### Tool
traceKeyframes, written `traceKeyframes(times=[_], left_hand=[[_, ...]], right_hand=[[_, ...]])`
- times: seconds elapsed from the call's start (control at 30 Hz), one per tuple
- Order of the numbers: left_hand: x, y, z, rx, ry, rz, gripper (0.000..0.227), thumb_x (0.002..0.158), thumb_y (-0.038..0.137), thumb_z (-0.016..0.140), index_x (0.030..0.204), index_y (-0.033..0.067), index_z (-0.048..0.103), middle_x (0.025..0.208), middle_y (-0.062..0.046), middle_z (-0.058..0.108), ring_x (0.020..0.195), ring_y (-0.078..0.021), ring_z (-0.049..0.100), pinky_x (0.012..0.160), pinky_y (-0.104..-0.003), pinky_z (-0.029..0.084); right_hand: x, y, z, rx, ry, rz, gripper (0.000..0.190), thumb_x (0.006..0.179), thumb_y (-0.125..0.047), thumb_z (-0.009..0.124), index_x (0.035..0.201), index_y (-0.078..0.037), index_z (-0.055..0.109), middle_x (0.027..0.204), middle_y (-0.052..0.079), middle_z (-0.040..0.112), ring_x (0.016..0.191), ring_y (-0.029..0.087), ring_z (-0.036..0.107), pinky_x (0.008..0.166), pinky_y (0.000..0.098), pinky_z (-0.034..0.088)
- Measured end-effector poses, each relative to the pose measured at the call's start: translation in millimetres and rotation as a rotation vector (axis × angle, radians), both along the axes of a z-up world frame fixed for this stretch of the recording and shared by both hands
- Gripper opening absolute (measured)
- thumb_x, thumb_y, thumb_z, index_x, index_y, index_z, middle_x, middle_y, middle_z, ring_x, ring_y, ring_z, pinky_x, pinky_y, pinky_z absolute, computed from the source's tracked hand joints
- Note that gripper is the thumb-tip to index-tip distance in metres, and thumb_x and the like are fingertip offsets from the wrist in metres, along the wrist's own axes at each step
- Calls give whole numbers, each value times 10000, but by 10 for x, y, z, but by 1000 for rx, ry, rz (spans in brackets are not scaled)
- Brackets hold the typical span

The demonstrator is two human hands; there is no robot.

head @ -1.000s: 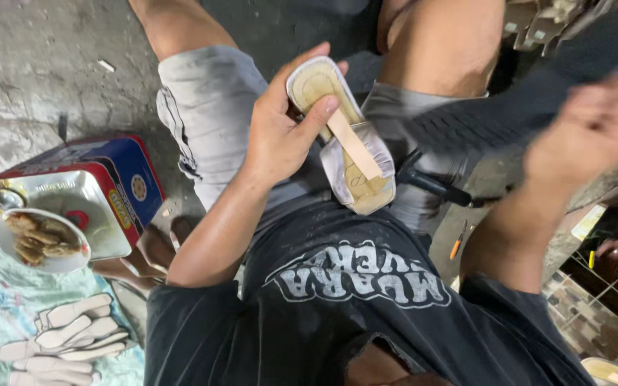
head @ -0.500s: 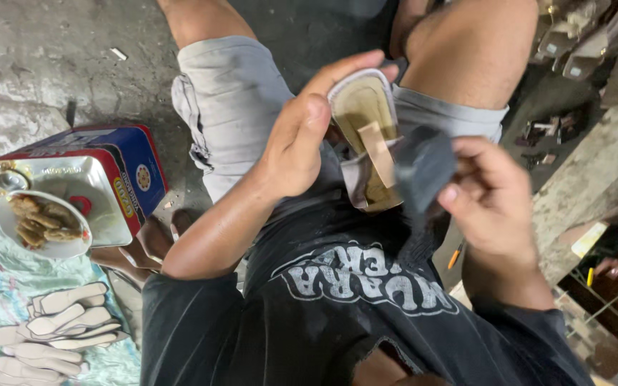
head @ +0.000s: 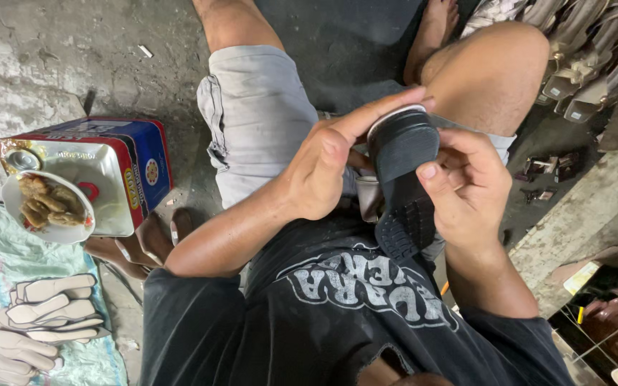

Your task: The person sits on the floor and uses a hammer to attach a new sole to a sandal. They repeatedly pick up sandals, position the sole, and hammer it into place, then place the finished sandal aside.

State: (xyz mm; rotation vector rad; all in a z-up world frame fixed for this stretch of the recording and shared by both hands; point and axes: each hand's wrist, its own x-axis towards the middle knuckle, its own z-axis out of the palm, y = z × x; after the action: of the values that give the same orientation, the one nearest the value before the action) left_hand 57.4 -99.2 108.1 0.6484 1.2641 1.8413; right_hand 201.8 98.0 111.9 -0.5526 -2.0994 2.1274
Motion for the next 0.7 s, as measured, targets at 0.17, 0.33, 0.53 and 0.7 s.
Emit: traceKeyframes(times=[0.17, 0.33, 0.53, 0.7], left_hand=[[15, -13, -7, 32, -12, 17, 1052, 976, 883, 171, 1607, 57, 336, 1567, -134, 551, 1424, -247, 595, 950, -302, 662], [95, 21, 32, -61, 99, 107, 654, 1095, 446, 617, 1567, 45, 410, 1484, -123, 634, 1341, -183, 649, 1128, -308, 583], [141, 59, 69, -119, 66, 155, 469, 1087, 162, 711, 1491, 32, 510, 1423, -124, 671, 1297, -143, 672, 1104, -278, 575], [177, 69, 30, -141, 18, 169, 478, 1066, 134, 715, 1498, 16, 551, 1365, -133, 703, 1223, -150, 699, 1085, -294, 583]], right_hand=[[-2, -27, 45, -4, -28, 2, 316, 1071, -46, 712, 1319, 54, 543, 1253, 110, 663, 1141, 140, 660, 1033, 264, 531], [-5, -45, 62, -51, -29, 9, 365, 1061, -42, 687, 1376, 45, 526, 1253, 120, 655, 1149, 147, 664, 1029, 269, 539], [41, -79, 89, -77, -126, 1, 451, 1016, -13, 692, 1419, 25, 493, 1155, 138, 690, 1009, 138, 677, 858, 251, 551], [-12, -122, 80, 5, -19, 55, 377, 1042, 22, 656, 1401, 38, 542, 1330, 126, 648, 1169, 158, 663, 990, 281, 572]])
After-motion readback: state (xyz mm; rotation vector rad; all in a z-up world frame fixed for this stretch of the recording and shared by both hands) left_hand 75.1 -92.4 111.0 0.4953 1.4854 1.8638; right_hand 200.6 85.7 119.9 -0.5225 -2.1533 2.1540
